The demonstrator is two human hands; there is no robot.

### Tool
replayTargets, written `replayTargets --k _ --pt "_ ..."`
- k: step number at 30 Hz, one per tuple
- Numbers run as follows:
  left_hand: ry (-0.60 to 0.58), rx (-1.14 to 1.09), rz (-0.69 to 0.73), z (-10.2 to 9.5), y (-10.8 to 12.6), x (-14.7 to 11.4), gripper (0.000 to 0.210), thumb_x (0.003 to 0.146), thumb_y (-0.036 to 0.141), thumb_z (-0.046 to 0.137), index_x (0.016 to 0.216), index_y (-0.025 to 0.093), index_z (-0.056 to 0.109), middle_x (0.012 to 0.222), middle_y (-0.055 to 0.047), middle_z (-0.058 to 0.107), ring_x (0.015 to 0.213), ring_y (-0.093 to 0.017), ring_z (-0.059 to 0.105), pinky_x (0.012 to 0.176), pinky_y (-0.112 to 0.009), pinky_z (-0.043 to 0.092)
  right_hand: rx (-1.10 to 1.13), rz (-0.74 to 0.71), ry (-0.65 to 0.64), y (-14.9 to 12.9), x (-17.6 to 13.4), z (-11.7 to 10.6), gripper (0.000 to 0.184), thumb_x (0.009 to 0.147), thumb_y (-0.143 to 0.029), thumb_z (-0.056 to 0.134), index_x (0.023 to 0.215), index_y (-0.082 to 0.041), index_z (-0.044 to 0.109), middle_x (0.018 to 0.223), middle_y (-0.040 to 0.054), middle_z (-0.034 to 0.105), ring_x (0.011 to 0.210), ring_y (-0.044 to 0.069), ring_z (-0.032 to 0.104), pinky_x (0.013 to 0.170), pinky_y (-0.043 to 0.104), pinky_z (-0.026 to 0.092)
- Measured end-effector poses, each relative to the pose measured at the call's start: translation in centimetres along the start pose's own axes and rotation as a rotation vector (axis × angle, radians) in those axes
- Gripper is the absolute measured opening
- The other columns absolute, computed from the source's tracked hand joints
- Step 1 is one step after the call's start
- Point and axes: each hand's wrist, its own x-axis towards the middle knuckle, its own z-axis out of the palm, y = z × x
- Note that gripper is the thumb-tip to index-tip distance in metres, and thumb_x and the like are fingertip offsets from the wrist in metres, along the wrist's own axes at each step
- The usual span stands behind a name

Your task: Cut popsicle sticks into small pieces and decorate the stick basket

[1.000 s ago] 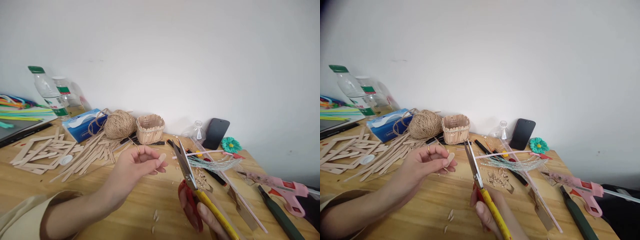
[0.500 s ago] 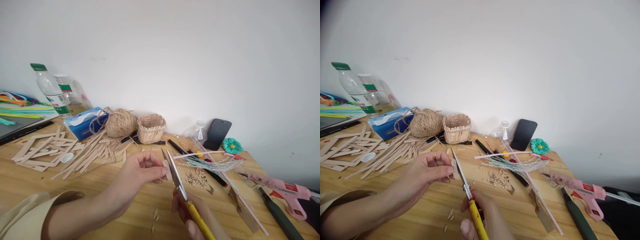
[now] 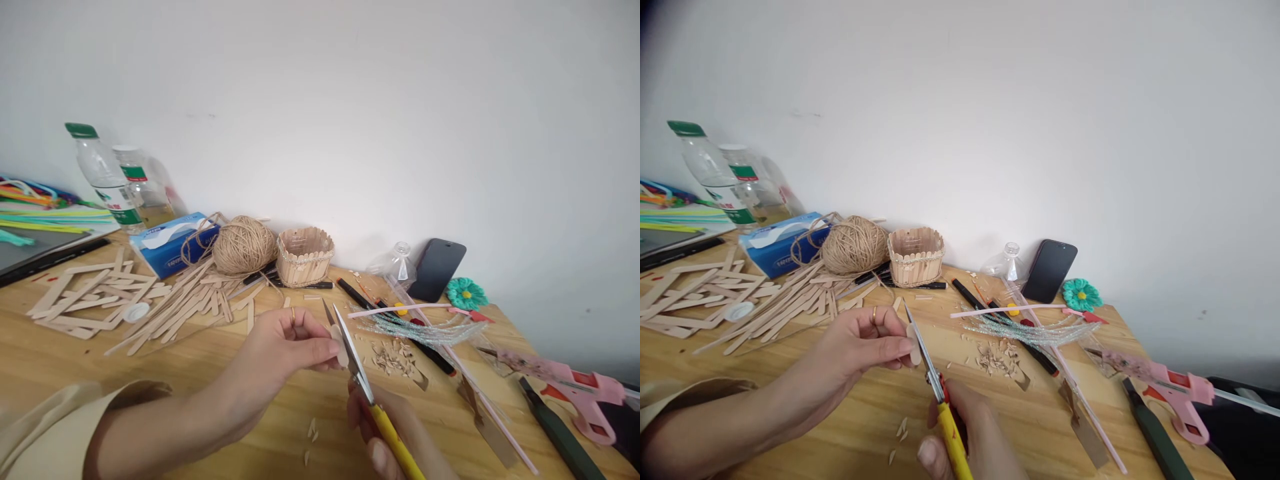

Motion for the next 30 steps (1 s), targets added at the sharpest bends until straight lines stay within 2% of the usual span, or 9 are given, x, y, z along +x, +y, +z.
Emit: replayTargets --k 5,11,19,24,30 --pt "-0.003 -0.004 0.008 -0.1 -0.2 0.0 0.014 0.063 0.017 0.071 0.058 0.016 0.058 0.058 0.001 0.066 0.059 -0.011 0.059 0.062 -0.022 0.046 -0.046 -0.005 -0.004 -0.1 0.0 -0.1 0.067 0.067 -0.084 0.025 0.07 -0.02 0.041 0.065 -0.0013 0.038 0.056 0.012 0.031 0.05 0.025 0.024" --pt "-0.024 -0.014 0.016 -0.2 -0.2 0.0 0.013 0.065 0.015 0.07 0.059 0.016 0.058 0.059 0.002 0.067 0.06 -0.01 0.06 0.062 -0.02 0.046 -0.162 -0.05 0.03 -0.6 0.1 -0.4 0.064 0.069 -0.083 0.023 0.063 -0.021 0.037 0.058 -0.0032 0.036 0.053 0.012 0.029 0.052 0.025 0.025" --pt "-0.01 0.007 0.006 -0.3 -0.1 -0.1 0.014 0.066 0.016 0.07 0.059 0.016 0.057 0.06 0.002 0.067 0.061 -0.009 0.06 0.062 -0.019 0.046 -0.114 -0.028 0.03 0.4 0.1 -0.3 0.063 0.068 -0.083 0.033 0.054 -0.021 0.028 0.051 -0.0058 0.025 0.049 0.009 0.021 0.045 0.025 0.013" --pt "0.003 0.03 0.009 -0.2 0.1 0.0 0.015 0.065 0.017 0.07 0.059 0.015 0.057 0.059 0.002 0.066 0.06 -0.009 0.059 0.061 -0.019 0.045 -0.043 0.001 -0.012 0.2 0.2 -0.6 0.062 0.071 -0.08 0.031 0.058 -0.02 0.035 0.054 -0.0042 0.03 0.051 0.01 0.027 0.046 0.025 0.018" --pt "0.008 0.041 0.012 -0.3 0.0 0.2 0.015 0.063 0.017 0.071 0.059 0.015 0.057 0.059 0.002 0.067 0.059 -0.009 0.058 0.06 -0.02 0.044 0.016 -0.032 -0.117 2.1 0.2 -0.8 0.06 0.073 -0.078 0.032 0.068 -0.02 0.044 0.057 -0.0025 0.037 0.051 0.011 0.034 0.044 0.023 0.025"
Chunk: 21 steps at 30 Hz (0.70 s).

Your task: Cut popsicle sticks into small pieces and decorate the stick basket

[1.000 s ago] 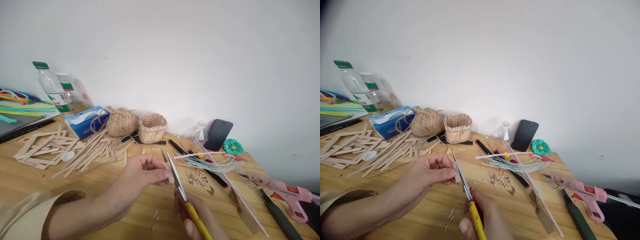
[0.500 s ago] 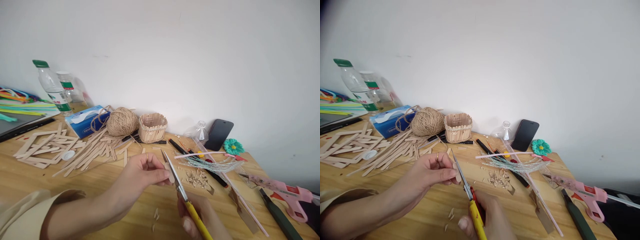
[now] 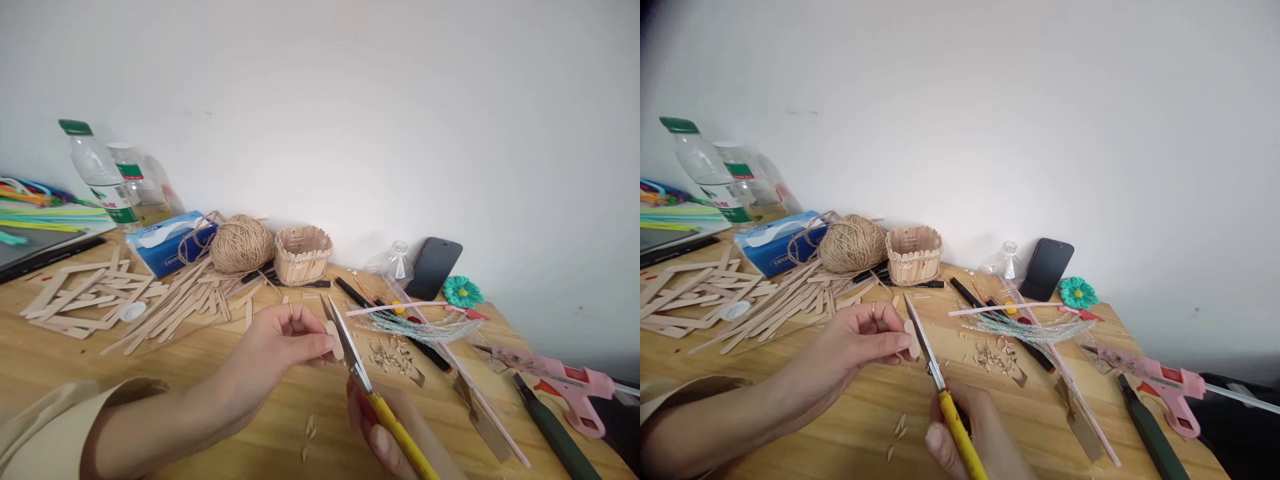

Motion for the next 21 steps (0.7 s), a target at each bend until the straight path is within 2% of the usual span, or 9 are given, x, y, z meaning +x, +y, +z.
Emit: replayTargets --k 3,7,13,21 --pt "-0.01 -0.006 0.003 0.0 -0.1 0.0 0.016 0.062 0.018 0.071 0.058 0.015 0.056 0.058 0.002 0.067 0.058 -0.009 0.058 0.059 -0.02 0.044 -0.017 0.0 -0.014 -0.1 -0.1 -0.1 0.056 0.076 -0.075 0.034 0.068 -0.02 0.046 0.057 -0.0025 0.038 0.051 0.011 0.034 0.044 0.023 0.027" --pt "-0.003 -0.003 0.007 0.0 -0.1 -0.1 0.015 0.061 0.018 0.071 0.057 0.015 0.057 0.059 0.001 0.067 0.059 -0.01 0.058 0.06 -0.021 0.044 -0.038 0.005 0.01 -1.8 -0.3 -0.3 0.056 0.077 -0.073 0.033 0.07 -0.019 0.044 0.06 -0.0019 0.038 0.055 0.012 0.035 0.047 0.024 0.028" --pt "0.008 0.02 0.02 -0.1 -0.1 -0.2 0.014 0.061 0.018 0.071 0.057 0.015 0.057 0.057 0.002 0.066 0.059 -0.01 0.058 0.06 -0.021 0.044 -0.168 -0.008 0.06 -2.6 -0.3 -0.4 0.055 0.078 -0.072 0.033 0.075 -0.019 0.043 0.067 -0.0006 0.041 0.059 0.013 0.037 0.054 0.025 0.034" --pt "0.037 0.045 0.004 0.0 0.0 0.0 0.013 0.06 0.016 0.07 0.054 0.016 0.058 0.056 0.002 0.067 0.057 -0.01 0.059 0.06 -0.021 0.045 -0.24 0.015 0.163 -2.5 0.2 0.2 0.06 0.069 -0.08 0.032 0.068 -0.021 0.037 0.057 -0.006 0.027 0.053 0.012 0.023 0.049 0.024 0.021"
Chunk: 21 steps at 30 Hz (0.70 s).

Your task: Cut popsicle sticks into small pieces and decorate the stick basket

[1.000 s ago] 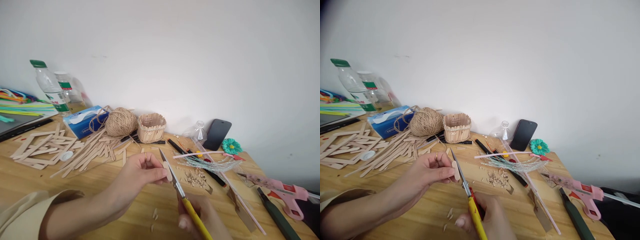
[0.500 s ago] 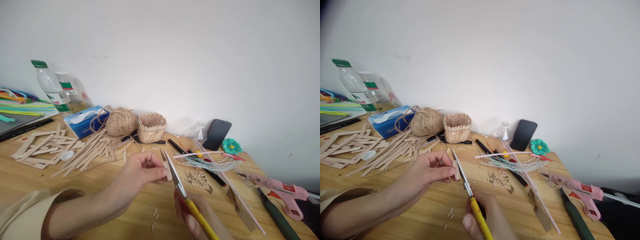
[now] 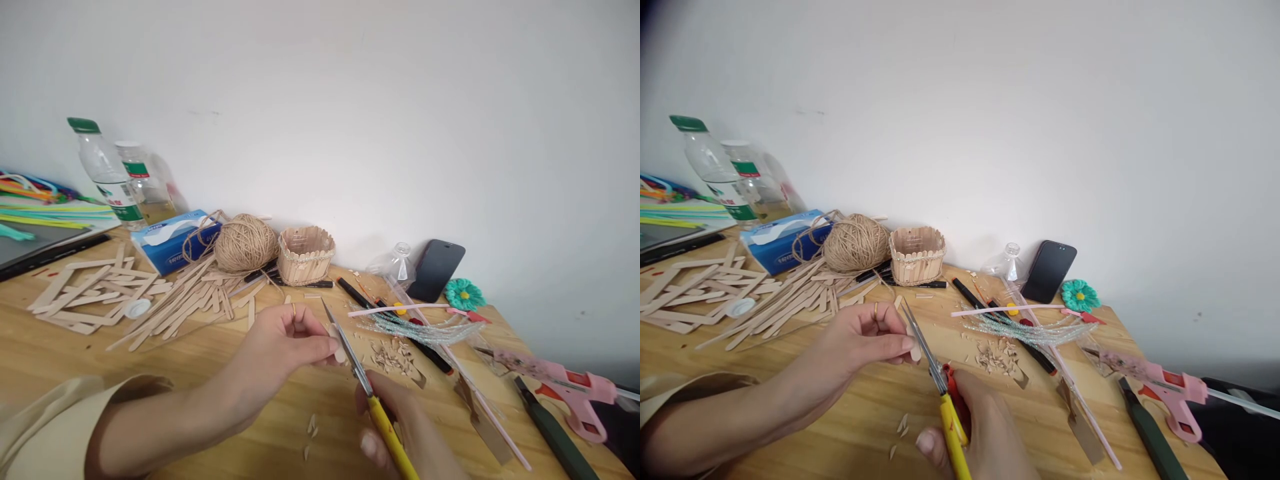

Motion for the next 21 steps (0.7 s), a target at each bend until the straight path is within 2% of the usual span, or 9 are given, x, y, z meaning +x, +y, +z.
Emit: replayTargets --k 7,12,17,21 --pt "0.004 0.027 0.009 -0.1 0.1 0.0 0.012 0.06 0.014 0.069 0.053 0.017 0.058 0.055 0.003 0.067 0.057 -0.01 0.059 0.059 -0.02 0.045 0.001 0.096 -0.004 0.6 -0.1 0.2 0.063 0.065 -0.084 0.033 0.059 -0.021 0.031 0.055 -0.0058 0.027 0.052 0.01 0.023 0.046 0.024 0.016" --pt "0.024 0.051 -0.001 -0.1 0.1 0.0 0.011 0.06 0.014 0.068 0.055 0.017 0.059 0.054 0.003 0.066 0.056 -0.01 0.058 0.059 -0.021 0.044 0.109 0.047 -0.034 1.1 -0.1 0.3 0.063 0.067 -0.082 0.035 0.054 -0.021 0.03 0.051 -0.006 0.026 0.047 0.009 0.023 0.044 0.024 0.015" --pt "0.009 0.074 0.014 0.0 0.2 -0.1 0.011 0.062 0.016 0.067 0.056 0.016 0.058 0.056 0.003 0.066 0.057 -0.01 0.057 0.059 -0.021 0.044 0.288 0.053 -0.041 -0.1 -0.6 -0.6 0.056 0.08 -0.072 0.029 0.066 -0.019 0.041 0.049 -0.0059 0.035 0.044 0.009 0.03 0.048 0.025 0.025" --pt "-0.012 0.032 -0.008 0.0 0.3 0.0 0.011 0.064 0.02 0.067 0.064 0.017 0.056 0.059 0.002 0.066 0.06 -0.01 0.059 0.058 -0.02 0.044 0.335 -0.009 -0.095 -0.2 -0.5 -0.8 0.057 0.08 -0.072 0.031 0.071 -0.018 0.045 0.054 -0.0041 0.04 0.048 0.01 0.034 0.05 0.025 0.029"
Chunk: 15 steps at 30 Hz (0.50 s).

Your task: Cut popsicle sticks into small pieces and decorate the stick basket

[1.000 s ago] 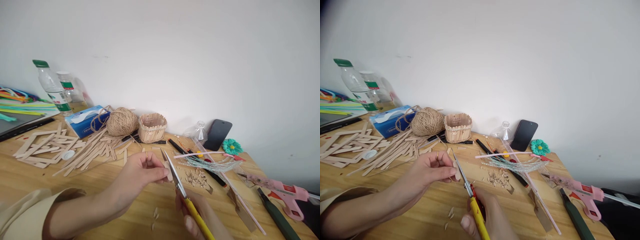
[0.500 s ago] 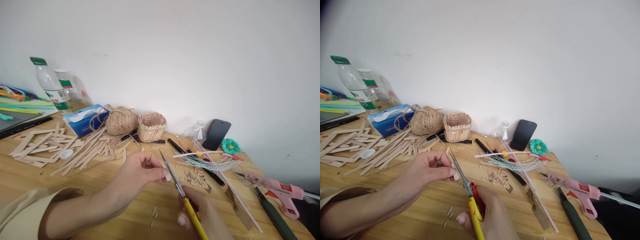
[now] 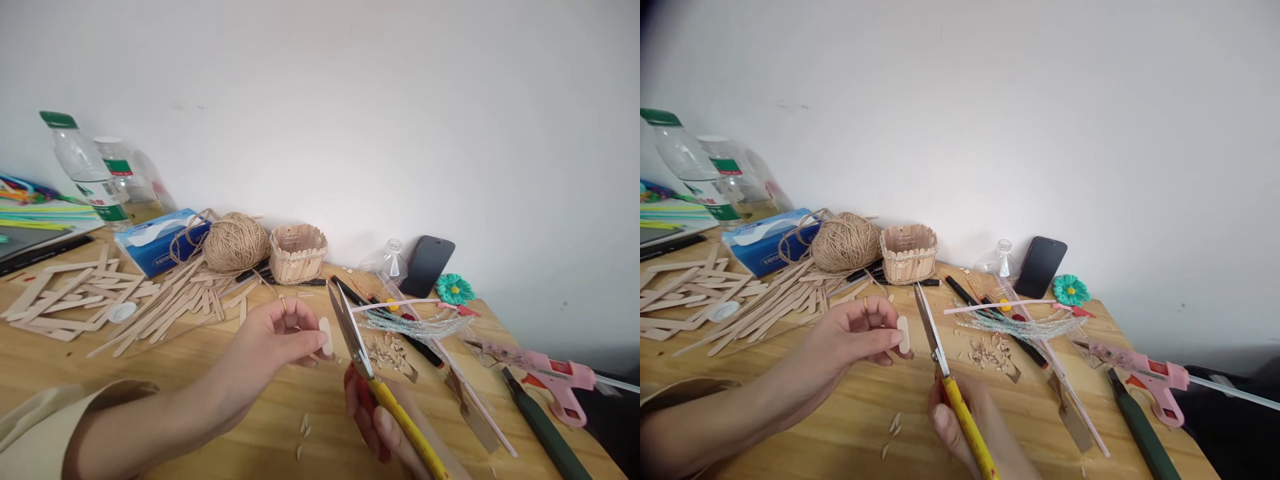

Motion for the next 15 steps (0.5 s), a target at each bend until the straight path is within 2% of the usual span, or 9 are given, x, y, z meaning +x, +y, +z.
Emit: replayTargets --k 3,5,9,15 --pt "-0.028 -0.018 -0.007 0.0 0.0 0.0 0.011 0.066 0.02 0.066 0.067 0.017 0.055 0.061 0.002 0.066 0.062 -0.011 0.06 0.059 -0.02 0.044 0.035 -0.002 -0.061 1.2 0.4 0.3 0.063 0.072 -0.08 0.03 0.068 -0.019 0.042 0.055 -0.0042 0.037 0.046 0.009 0.031 0.044 0.023 0.025" --pt "-0.035 -0.025 -0.015 0.0 0.0 0.0 0.011 0.067 0.02 0.066 0.068 0.017 0.055 0.061 0.002 0.066 0.062 -0.01 0.06 0.059 -0.02 0.044 0.021 0.012 -0.059 1.8 0.6 0.5 0.067 0.067 -0.085 0.027 0.07 -0.02 0.042 0.057 -0.0041 0.036 0.046 0.009 0.03 0.043 0.023 0.023" --pt "-0.051 -0.055 -0.037 0.0 -0.1 -0.1 0.012 0.065 0.019 0.068 0.066 0.016 0.056 0.061 0.002 0.065 0.06 -0.01 0.06 0.058 -0.02 0.044 -0.037 0.051 -0.084 1.5 0.3 0.4 0.061 0.071 -0.08 0.032 0.08 -0.021 0.047 0.06 -0.0038 0.035 0.051 0.011 0.032 0.045 0.024 0.026" --pt "-0.059 -0.064 -0.038 0.0 -0.2 -0.1 0.012 0.065 0.018 0.069 0.063 0.016 0.057 0.06 0.003 0.064 0.059 -0.009 0.058 0.058 -0.02 0.044 -0.05 0.049 -0.072 1.1 -0.1 -0.3 0.058 0.074 -0.076 0.037 0.084 -0.021 0.051 0.068 -0.0004 0.042 0.06 0.014 0.04 0.052 0.026 0.034"
